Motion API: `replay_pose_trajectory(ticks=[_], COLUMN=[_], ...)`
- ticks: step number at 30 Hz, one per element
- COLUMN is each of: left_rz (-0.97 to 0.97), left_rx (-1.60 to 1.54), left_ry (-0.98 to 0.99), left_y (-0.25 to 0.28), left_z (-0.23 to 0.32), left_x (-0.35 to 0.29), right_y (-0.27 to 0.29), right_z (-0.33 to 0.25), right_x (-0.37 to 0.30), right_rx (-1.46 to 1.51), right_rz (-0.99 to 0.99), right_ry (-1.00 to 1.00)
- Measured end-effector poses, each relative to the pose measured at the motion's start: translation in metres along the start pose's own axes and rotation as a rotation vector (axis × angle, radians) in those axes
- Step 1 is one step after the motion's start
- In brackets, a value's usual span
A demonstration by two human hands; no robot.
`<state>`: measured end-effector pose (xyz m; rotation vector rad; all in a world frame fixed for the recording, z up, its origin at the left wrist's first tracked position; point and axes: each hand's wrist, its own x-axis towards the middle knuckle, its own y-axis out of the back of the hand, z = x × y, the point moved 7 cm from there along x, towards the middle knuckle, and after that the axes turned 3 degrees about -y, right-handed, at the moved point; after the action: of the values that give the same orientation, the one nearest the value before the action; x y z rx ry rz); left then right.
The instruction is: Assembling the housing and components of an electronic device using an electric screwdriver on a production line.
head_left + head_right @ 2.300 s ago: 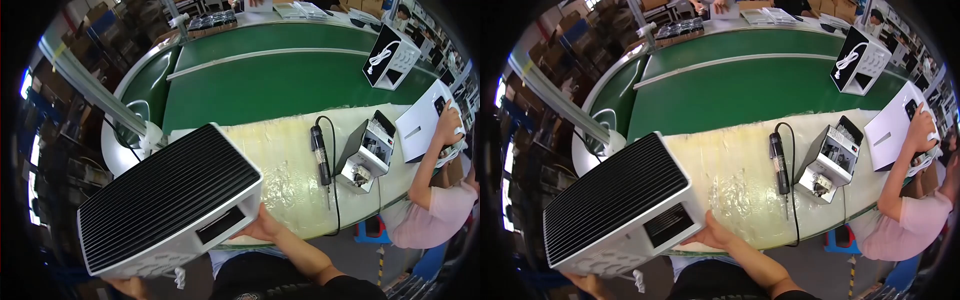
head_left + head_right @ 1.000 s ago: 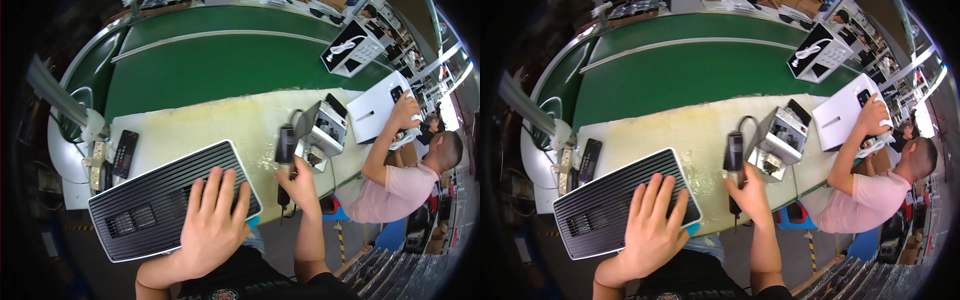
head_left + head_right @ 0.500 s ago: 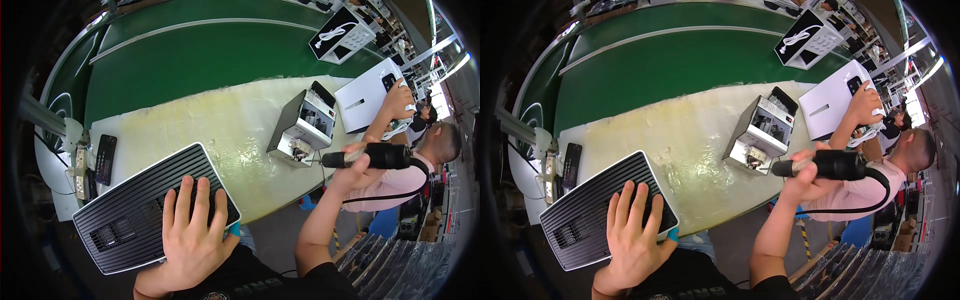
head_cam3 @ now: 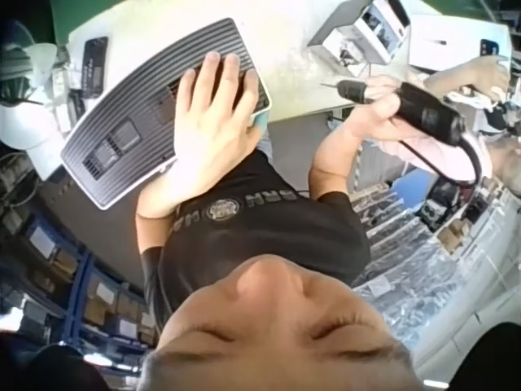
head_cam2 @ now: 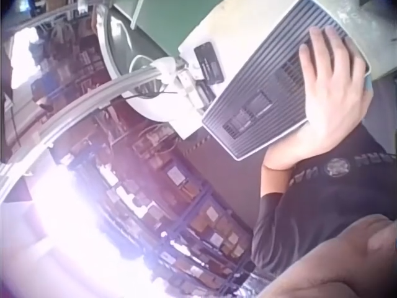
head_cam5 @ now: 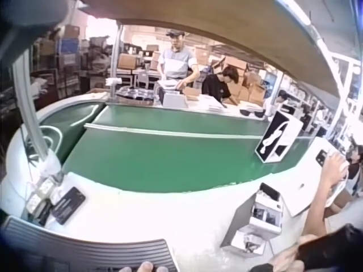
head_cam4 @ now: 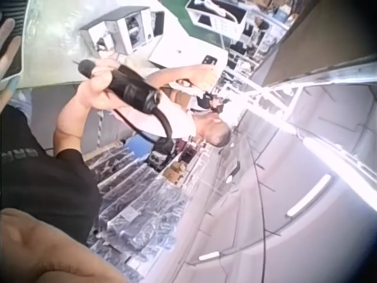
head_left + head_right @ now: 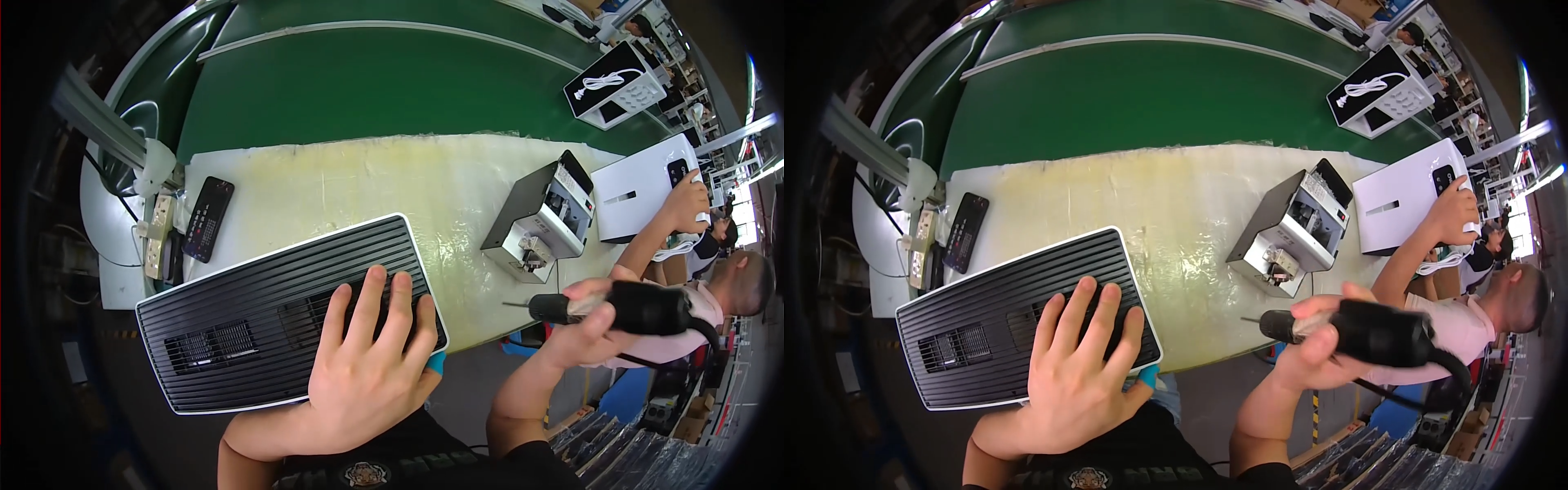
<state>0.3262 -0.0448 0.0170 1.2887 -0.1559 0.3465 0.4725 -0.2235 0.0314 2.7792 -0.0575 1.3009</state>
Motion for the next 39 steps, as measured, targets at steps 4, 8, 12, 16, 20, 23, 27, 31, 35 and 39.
replay_pose_trajectory(ticks=[4, 8, 12, 16, 20, 23, 27, 31, 35, 39], left_rz=[-0.009, -0.006, -0.014, 0.020, 0.017, 0.024, 0.039, 0.039, 0.024, 0.006], left_rx=[0.006, 0.014, 0.017, -0.034, -0.045, -0.051, -0.042, -0.077, -0.062, -0.047], left_ry=[-0.005, -0.009, -0.005, -0.018, -0.005, 0.003, 0.008, -0.002, -0.013, -0.035], left_y=[0.002, 0.002, 0.003, 0.000, 0.000, 0.001, -0.001, 0.002, 0.002, 0.000], left_z=[-0.003, 0.000, 0.000, -0.001, -0.001, -0.005, -0.006, -0.004, -0.005, -0.006], left_x=[-0.002, -0.003, -0.003, -0.001, -0.001, -0.005, -0.007, -0.007, -0.007, -0.007], right_y=[0.003, 0.016, 0.023, 0.021, 0.015, 0.004, -0.025, -0.047, -0.058, -0.064], right_z=[-0.006, 0.048, 0.073, 0.038, -0.030, -0.075, -0.114, -0.125, -0.129, -0.132], right_x=[0.015, 0.011, -0.001, -0.014, 0.008, 0.023, 0.036, 0.036, 0.036, 0.033], right_rx=[-0.108, -0.155, -0.084, -0.150, -0.034, 0.583, 0.628, 0.684, 0.687, 0.653], right_rz=[0.205, 0.282, 0.298, 0.139, 0.132, -0.144, -0.003, -0.175, -0.218, -0.274], right_ry=[0.038, 0.094, 0.079, 0.001, -0.040, 0.001, 0.075, 0.146, 0.142, 0.177])
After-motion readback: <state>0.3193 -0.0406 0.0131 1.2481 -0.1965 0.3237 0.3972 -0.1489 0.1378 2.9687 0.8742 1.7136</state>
